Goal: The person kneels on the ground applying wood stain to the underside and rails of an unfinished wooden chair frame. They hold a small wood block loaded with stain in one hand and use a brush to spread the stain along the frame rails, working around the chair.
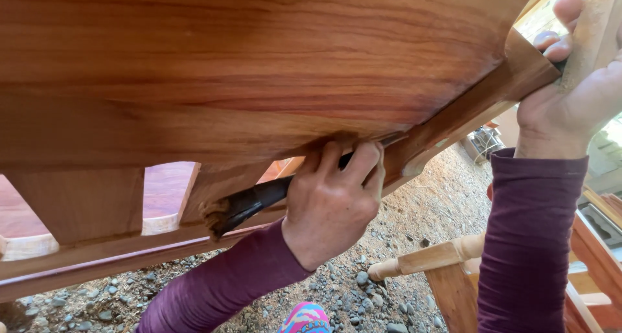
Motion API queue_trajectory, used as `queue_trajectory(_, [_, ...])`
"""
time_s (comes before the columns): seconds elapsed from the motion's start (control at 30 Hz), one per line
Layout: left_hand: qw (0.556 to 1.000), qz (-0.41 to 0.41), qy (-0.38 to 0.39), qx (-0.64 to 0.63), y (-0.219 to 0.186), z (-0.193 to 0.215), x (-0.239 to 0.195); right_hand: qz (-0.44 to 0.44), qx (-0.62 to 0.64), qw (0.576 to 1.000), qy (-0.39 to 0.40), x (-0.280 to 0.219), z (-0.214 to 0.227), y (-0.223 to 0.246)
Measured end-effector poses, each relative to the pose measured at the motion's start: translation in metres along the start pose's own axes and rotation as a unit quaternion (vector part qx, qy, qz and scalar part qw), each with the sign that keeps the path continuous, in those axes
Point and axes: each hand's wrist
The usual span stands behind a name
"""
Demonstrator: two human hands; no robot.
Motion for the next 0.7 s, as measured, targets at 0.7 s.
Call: queue_trajectory(0.7, [0.999,-0.026,0.034,0.012,-0.001,-0.001,-0.012,0.031,-0.049,0.998,-0.011,-0.006,-0.022,0.003])
Point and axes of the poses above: each hand's wrist, its own x-axis towards the middle knuckle, its own z-axis out of the back of the hand, y = z × x, and after that the axes turned 10 degrees about x, right-handed
